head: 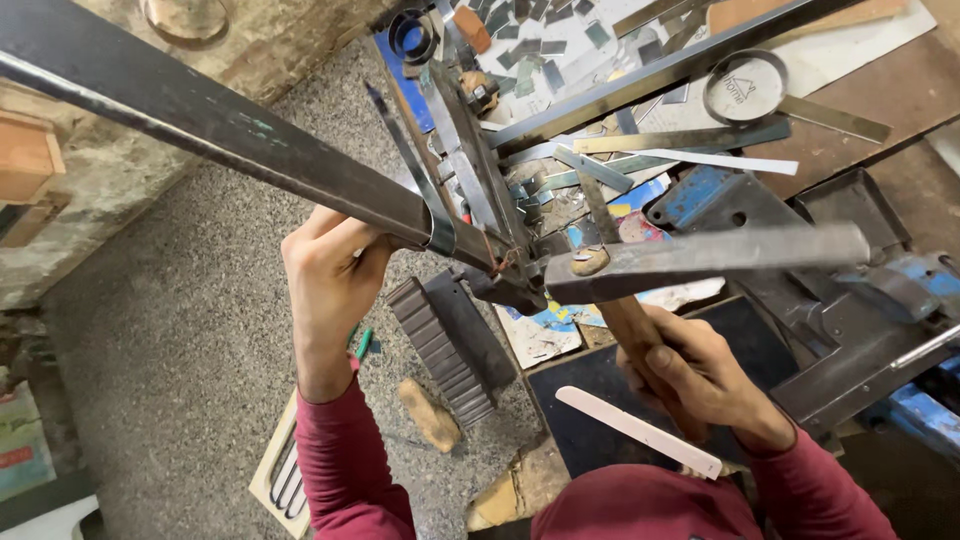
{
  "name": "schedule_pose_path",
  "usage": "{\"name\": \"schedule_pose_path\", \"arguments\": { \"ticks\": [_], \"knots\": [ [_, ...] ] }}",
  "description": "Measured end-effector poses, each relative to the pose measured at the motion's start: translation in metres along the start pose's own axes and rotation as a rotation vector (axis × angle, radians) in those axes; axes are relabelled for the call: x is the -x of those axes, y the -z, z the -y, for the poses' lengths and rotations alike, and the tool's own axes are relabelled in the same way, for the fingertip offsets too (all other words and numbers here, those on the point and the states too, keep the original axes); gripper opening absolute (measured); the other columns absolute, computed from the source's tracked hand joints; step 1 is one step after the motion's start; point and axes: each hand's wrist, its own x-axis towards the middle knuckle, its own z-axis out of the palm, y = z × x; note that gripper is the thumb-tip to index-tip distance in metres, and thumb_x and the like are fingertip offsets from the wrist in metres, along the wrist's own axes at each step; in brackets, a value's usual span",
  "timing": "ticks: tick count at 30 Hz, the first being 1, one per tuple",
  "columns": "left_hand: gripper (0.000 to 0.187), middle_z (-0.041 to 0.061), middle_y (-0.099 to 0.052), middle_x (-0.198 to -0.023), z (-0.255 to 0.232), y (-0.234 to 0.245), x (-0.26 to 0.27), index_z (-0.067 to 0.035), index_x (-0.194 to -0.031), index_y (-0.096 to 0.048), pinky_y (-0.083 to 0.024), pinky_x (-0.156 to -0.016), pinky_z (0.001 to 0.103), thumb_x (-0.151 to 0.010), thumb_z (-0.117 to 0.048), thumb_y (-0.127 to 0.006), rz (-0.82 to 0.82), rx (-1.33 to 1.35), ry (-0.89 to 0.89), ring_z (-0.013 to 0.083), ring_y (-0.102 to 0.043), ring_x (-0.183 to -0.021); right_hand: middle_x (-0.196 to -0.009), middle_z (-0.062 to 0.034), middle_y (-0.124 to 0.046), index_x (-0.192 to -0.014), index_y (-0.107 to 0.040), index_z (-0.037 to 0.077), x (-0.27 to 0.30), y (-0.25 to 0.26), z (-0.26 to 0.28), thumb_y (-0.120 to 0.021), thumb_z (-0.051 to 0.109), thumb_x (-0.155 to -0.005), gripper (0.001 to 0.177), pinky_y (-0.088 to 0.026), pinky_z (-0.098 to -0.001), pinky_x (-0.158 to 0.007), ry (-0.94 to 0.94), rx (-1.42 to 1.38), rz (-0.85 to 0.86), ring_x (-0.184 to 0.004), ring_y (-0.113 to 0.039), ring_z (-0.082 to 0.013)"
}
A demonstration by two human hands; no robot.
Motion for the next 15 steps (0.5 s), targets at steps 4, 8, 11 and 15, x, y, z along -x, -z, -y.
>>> {"name": "schedule_pose_path", "arguments": {
  "ticks": [4, 8, 11, 15],
  "knots": [
    [0.031, 0.009, -0.073, -0.103, 0.003, 0.003, 0.005, -0.005, -0.103, -0.077, -0.057, -0.074, 0.030, -0.081, 0.017, -0.072, 0.009, -0.016, 0.018, 0.0182, -0.074, -0.087, -0.077, -0.0048, -0.069, -0.159, -0.036, 0.000, -0.026, -0.010, 0.021, -0.050, 0.021, -0.102, 0.062, -0.052, -0.0258, -0.052, -0.045, 0.172, -0.046, -0.055, -0.061, -0.0093],
    [0.031, 0.008, -0.073, -0.101, 0.005, 0.004, 0.000, -0.005, -0.102, -0.077, -0.056, -0.074, 0.031, -0.080, 0.016, -0.072, 0.009, -0.045, -0.021, 0.0188, -0.072, -0.087, -0.078, -0.0047, -0.069, -0.161, -0.032, 0.001, -0.054, -0.029, 0.037, -0.049, 0.019, -0.104, 0.062, -0.050, -0.0250, -0.050, 0.016, 0.064, -0.071, -0.055, -0.059, -0.0081],
    [0.027, 0.007, -0.072, -0.100, 0.003, 0.005, 0.005, -0.007, -0.101, -0.077, -0.055, -0.075, 0.031, -0.082, 0.012, -0.076, 0.012, -0.073, -0.003, 0.0185, -0.071, -0.087, -0.078, -0.0029, -0.070, -0.161, -0.032, 0.002, -0.070, -0.037, 0.044, -0.047, 0.016, -0.104, 0.061, -0.051, -0.0234, -0.050, 0.078, 0.078, -0.060, -0.054, -0.062, -0.0061],
    [0.027, 0.006, -0.073, -0.100, 0.004, 0.005, 0.002, -0.007, -0.101, -0.078, -0.055, -0.074, 0.030, -0.083, 0.012, -0.075, 0.013, -0.072, -0.013, 0.0173, -0.071, -0.086, -0.075, -0.0013, -0.070, -0.159, -0.036, 0.004, -0.093, -0.039, 0.055, -0.051, 0.013, -0.102, 0.060, -0.051, -0.0239, -0.049, 0.078, 0.205, -0.005, -0.053, -0.061, -0.0061]
  ]
}}
